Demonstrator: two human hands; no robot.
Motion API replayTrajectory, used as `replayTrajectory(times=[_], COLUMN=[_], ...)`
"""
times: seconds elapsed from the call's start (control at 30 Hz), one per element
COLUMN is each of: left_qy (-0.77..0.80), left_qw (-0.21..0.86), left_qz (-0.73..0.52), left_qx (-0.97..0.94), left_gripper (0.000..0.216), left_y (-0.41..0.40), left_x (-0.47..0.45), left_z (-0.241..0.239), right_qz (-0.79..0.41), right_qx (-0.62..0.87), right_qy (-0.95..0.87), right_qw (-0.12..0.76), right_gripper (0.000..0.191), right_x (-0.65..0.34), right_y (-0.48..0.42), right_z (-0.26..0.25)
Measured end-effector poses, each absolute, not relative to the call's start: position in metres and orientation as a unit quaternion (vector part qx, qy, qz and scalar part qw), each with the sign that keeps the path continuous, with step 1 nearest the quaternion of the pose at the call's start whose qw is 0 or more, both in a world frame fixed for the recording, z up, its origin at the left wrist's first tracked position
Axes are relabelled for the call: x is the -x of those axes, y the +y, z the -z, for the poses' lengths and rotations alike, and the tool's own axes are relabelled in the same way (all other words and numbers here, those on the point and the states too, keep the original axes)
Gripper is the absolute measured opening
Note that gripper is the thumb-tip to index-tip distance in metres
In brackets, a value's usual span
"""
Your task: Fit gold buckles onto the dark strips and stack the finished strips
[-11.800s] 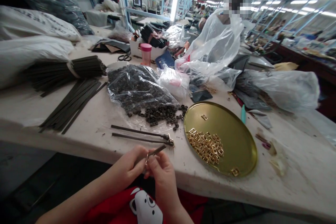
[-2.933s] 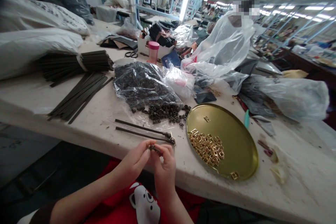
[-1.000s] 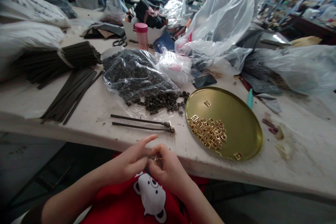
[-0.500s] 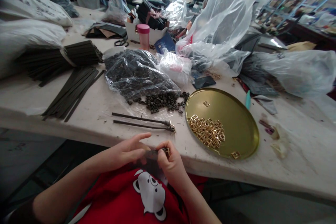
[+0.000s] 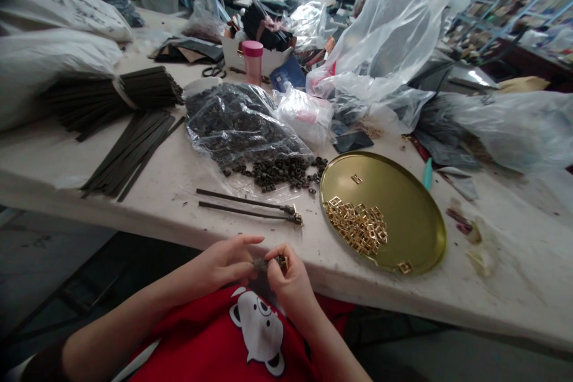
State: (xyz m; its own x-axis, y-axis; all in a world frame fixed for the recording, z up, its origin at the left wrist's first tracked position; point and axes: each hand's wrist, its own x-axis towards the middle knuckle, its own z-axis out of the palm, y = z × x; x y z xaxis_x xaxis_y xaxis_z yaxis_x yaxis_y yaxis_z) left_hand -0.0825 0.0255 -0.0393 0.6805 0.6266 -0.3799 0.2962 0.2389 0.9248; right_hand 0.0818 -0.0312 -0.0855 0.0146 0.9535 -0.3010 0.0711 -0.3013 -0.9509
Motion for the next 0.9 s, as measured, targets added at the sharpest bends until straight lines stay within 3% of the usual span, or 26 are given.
replayTrajectory(times=[0.13, 0.23, 0.4, 0.9], left_qy=[0.403, 0.397, 0.371, 0.342], left_qw=[0.608, 0.632, 0.708, 0.709], left_qz=[-0.102, -0.091, -0.057, -0.032], left_qx=[-0.676, -0.659, -0.598, -0.616], left_gripper=[0.048, 0.049, 0.051, 0.058], left_y=[0.025, 0.026, 0.032, 0.039], left_x=[0.079, 0.077, 0.079, 0.065], left_z=[0.039, 0.041, 0.043, 0.039], right_qz=[-0.442, -0.405, -0.465, -0.511], right_qx=[0.608, 0.606, 0.580, 0.517], right_qy=[-0.556, -0.603, -0.574, -0.599], right_qw=[0.355, 0.325, 0.344, 0.335], right_gripper=[0.004, 0.006, 0.012, 0.032], right_x=[-0.084, -0.088, -0.094, -0.105], right_y=[-0.034, -0.036, -0.035, -0.035], right_z=[0.080, 0.076, 0.076, 0.069])
